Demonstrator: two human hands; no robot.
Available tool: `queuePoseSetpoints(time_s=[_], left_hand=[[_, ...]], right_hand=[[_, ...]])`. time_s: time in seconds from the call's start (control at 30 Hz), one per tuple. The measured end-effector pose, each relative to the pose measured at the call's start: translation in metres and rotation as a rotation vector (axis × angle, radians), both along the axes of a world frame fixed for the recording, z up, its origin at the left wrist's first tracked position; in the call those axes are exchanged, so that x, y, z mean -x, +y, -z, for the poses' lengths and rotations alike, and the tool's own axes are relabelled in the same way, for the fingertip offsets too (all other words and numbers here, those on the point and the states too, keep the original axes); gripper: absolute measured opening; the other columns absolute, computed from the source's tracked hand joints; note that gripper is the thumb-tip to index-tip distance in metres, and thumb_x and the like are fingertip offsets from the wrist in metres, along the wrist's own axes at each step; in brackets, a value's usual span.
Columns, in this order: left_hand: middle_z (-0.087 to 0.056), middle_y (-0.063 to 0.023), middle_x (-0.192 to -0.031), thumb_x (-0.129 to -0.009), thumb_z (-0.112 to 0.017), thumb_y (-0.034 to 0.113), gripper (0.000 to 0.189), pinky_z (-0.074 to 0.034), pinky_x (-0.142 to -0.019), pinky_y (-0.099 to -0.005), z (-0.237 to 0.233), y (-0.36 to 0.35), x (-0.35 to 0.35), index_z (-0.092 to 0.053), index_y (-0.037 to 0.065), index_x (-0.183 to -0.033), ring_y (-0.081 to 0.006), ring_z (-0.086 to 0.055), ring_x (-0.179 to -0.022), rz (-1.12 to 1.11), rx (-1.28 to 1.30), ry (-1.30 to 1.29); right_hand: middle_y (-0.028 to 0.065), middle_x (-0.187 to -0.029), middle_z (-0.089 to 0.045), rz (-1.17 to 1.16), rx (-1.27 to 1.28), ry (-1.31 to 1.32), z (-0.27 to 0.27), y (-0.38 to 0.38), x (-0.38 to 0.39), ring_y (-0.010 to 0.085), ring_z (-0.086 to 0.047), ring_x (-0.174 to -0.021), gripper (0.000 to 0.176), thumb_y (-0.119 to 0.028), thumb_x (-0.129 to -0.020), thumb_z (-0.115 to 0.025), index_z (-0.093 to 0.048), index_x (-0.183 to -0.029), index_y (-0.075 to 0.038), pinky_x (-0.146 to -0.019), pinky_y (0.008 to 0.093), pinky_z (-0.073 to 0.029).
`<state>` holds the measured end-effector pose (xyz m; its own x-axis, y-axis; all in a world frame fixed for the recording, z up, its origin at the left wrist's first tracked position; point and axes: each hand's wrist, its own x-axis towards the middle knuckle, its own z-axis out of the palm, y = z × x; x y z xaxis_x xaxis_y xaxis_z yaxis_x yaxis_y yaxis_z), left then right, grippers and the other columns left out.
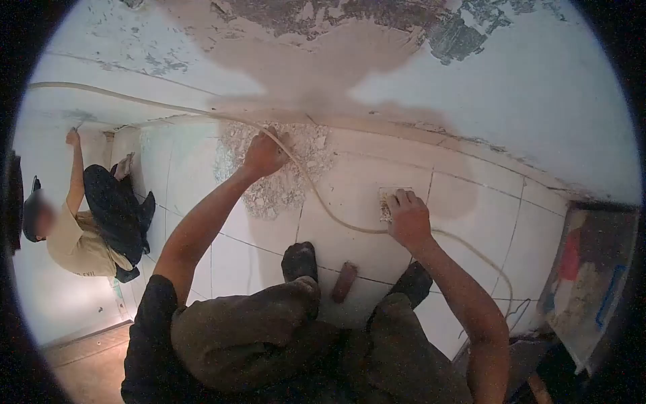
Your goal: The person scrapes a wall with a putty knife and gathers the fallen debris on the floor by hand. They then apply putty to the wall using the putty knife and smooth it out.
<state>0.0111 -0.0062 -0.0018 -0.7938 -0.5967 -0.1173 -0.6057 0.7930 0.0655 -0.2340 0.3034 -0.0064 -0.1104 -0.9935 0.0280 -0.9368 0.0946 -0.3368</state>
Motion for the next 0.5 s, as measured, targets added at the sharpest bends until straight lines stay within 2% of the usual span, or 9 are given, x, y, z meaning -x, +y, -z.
queuePoseSetpoints(time_s=[0.1, 0.17, 0.2, 0.27, 0.4, 0.5], left_hand=[[-0.046, -0.0219, -0.122, -0.086, -0.055, 0.036, 0.047, -0.04, -0.094, -0.049, -0.017, 0.013, -0.005, -0.054, 0.009, -0.123, -0.0421, -0.044, -0.115, -0.036, -0.127, -0.032], [-0.049, -0.0206, -0.117, -0.085, -0.056, 0.03, 0.041, -0.04, -0.093, -0.0481, -0.013, 0.015, -0.014, -0.057, 0.006, -0.118, -0.0392, -0.047, -0.112, 0.152, 0.077, -0.137], [-0.049, -0.0206, -0.117, -0.085, -0.056, 0.03, 0.041, -0.04, -0.093, -0.0481, -0.015, 0.017, -0.013, -0.057, 0.006, -0.118, -0.0392, -0.047, -0.112, 0.153, 0.075, -0.139], [-0.054, -0.0178, -0.108, -0.081, -0.055, 0.023, 0.033, -0.042, -0.087, -0.0468, -0.019, 0.019, -0.009, -0.063, 0.006, -0.108, -0.0337, -0.05, -0.105, 0.238, 0.131, 0.111], [-0.052, -0.0168, -0.105, -0.08, -0.056, 0.022, 0.03, -0.042, -0.084, -0.0473, -0.02, 0.018, 0.013, -0.065, 0.008, -0.105, -0.0345, -0.049, -0.101, 0.165, 0.001, 0.145], [-0.05, -0.016, -0.104, -0.08, -0.056, 0.021, 0.027, -0.043, -0.083, -0.0473, -0.003, 0.005, 0.022, -0.065, 0.01, -0.103, -0.0343, -0.049, -0.1, 0.156, 0.154, 0.072]], right_hand=[[0.0113, -0.098, -0.055, -0.005, 0.03, 0.007, -0.002, 0.0, -0.001, 0.0272, -0.056, -0.094, 0.043, -0.011, -0.058, -0.07, -0.059, -0.098, -0.003, -0.076, 0.0377, -0.05], [0.0115, -0.098, -0.055, 0.005, 0.007, -0.023, -0.005, -0.001, -0.002, 0.0278, -0.056, -0.094, 0.042, -0.01, -0.058, -0.069, -0.059, -0.099, -0.003, -0.076, 0.0377, -0.05], [0.0115, -0.098, -0.055, 0.006, 0.005, -0.026, -0.005, 0.0, -0.002, 0.0278, -0.056, -0.094, 0.042, -0.01, -0.058, -0.069, -0.059, -0.099, -0.003, -0.076, 0.0377, -0.05], [0.0116, -0.098, -0.055, 0.008, 0.067, 0.006, -0.004, -0.001, -0.002, 0.0281, -0.057, -0.094, 0.042, -0.01, -0.059, -0.069, -0.059, -0.099, -0.004, -0.076, 0.0375, -0.05], [0.0114, -0.098, -0.055, 0.0, 0.045, -0.006, 0.001, 0.0, -0.001, 0.0281, -0.057, -0.094, 0.041, -0.01, -0.06, -0.068, -0.059, -0.1, -0.005, -0.076, 0.0374, -0.05], [0.0114, -0.099, -0.055, 0.015, 0.037, 0.008, -0.004, -0.001, -0.003, 0.0279, -0.056, -0.094, 0.041, -0.01, -0.06, -0.068, -0.059, -0.1, -0.004, -0.076, 0.0377, -0.05]])
